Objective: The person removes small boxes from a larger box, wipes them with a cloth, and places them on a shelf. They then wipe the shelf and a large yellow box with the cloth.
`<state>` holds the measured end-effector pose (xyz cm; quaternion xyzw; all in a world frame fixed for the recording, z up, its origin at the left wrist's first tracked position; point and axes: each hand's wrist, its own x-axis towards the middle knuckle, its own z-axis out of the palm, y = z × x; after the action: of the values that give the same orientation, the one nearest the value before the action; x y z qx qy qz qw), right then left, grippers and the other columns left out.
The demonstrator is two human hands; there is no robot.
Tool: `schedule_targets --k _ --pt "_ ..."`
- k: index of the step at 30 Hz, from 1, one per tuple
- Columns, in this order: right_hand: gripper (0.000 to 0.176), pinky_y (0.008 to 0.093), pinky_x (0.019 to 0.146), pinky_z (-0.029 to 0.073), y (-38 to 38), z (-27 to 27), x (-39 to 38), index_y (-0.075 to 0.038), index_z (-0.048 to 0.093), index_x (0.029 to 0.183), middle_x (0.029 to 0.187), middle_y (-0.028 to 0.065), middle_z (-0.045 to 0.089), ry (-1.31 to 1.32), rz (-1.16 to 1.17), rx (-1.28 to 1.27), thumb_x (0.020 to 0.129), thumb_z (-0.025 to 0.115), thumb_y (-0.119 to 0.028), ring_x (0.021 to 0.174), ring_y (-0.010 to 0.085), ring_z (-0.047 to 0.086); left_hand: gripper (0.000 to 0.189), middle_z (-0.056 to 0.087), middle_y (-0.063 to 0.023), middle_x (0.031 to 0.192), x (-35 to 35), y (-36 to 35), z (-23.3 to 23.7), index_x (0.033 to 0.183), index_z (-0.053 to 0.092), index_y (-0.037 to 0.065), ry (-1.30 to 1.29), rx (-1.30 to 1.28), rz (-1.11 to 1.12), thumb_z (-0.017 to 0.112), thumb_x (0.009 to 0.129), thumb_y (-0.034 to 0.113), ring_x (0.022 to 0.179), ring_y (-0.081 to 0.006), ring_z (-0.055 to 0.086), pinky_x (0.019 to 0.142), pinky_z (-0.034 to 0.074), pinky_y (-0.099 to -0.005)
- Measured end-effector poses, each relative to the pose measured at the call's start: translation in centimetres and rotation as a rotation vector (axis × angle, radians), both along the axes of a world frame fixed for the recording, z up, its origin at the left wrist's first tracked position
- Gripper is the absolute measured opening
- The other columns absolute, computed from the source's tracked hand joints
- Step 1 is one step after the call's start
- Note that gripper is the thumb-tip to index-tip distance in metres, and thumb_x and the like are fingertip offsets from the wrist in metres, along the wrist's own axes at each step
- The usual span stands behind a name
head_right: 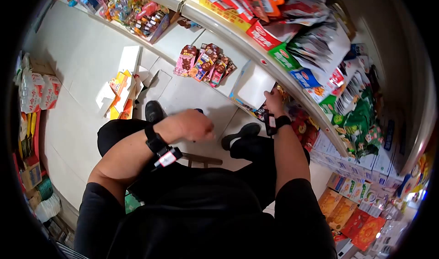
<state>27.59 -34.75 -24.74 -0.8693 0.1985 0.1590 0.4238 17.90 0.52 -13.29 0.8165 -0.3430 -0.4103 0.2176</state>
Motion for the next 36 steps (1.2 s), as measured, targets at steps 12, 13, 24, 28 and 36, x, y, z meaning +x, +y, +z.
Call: schedule_targets --k 12,13,24,28,36 --pt "0.045 0.0459 0.079 0.049 -1.2 -4.4 0.7 0.007 0.067 0.079 0.081 0.0253 0.067 0.023 0.149 -0.452 0.081 0.059 -0.037 0.082 0.0399 0.066 0.040 0.070 -0.0150 0.088 0.0 -1.5 1.3 0.093 0.072 0.008 0.020 -0.079 -0.081 0.051 0.092 0.043 0.090 -0.0335 0.067 0.078 0.053 -0.0439" --pt "0.044 0.0461 0.077 0.049 -1.7 -5.0 0.7 0.006 0.067 0.079 0.080 0.0251 0.067 0.051 0.150 -0.426 0.082 0.059 -0.037 0.080 0.0396 0.066 0.040 0.070 -0.0150 0.088 -0.2 -1.6 0.9 0.093 0.072 0.008 0.022 -0.084 -0.082 0.051 0.092 0.043 0.090 -0.0335 0.067 0.078 0.053 -0.0439" --pt "0.030 0.0405 0.072 0.051 8.1 0.5 0.7 0.000 0.066 0.096 0.080 0.0190 0.065 -0.170 0.441 -0.161 0.084 0.069 -0.027 0.077 0.0336 0.065 0.040 0.069 -0.0153 0.091 -0.7 -1.0 0.8 0.094 0.072 0.007 -0.006 -0.132 -0.041 0.053 0.092 0.043 0.087 -0.0339 0.068 0.075 0.053 -0.0440" --pt "0.050 0.0406 0.090 0.047 16.3 0.3 0.4 -0.006 0.059 0.122 0.121 0.0149 0.057 -0.409 0.707 -0.321 0.078 0.075 -0.025 0.109 0.0308 0.057 0.040 0.070 -0.0140 0.094 -1.3 -1.1 0.8 0.096 0.072 0.008 -0.022 -0.133 -0.063 0.054 0.093 0.042 0.090 -0.0326 0.068 0.078 0.053 -0.0429" --pt "0.083 0.0464 0.107 0.032 24.4 -1.7 0.6 -0.015 0.046 0.137 0.145 0.0083 0.038 -0.614 0.989 -0.653 0.064 0.084 -0.028 0.134 0.0312 0.034 0.038 0.070 -0.0125 0.098 -1.2 -1.1 0.3 0.096 0.074 0.009 -0.020 -0.112 -0.042 0.054 0.092 0.042 0.092 -0.0304 0.068 0.076 0.053 -0.0413"
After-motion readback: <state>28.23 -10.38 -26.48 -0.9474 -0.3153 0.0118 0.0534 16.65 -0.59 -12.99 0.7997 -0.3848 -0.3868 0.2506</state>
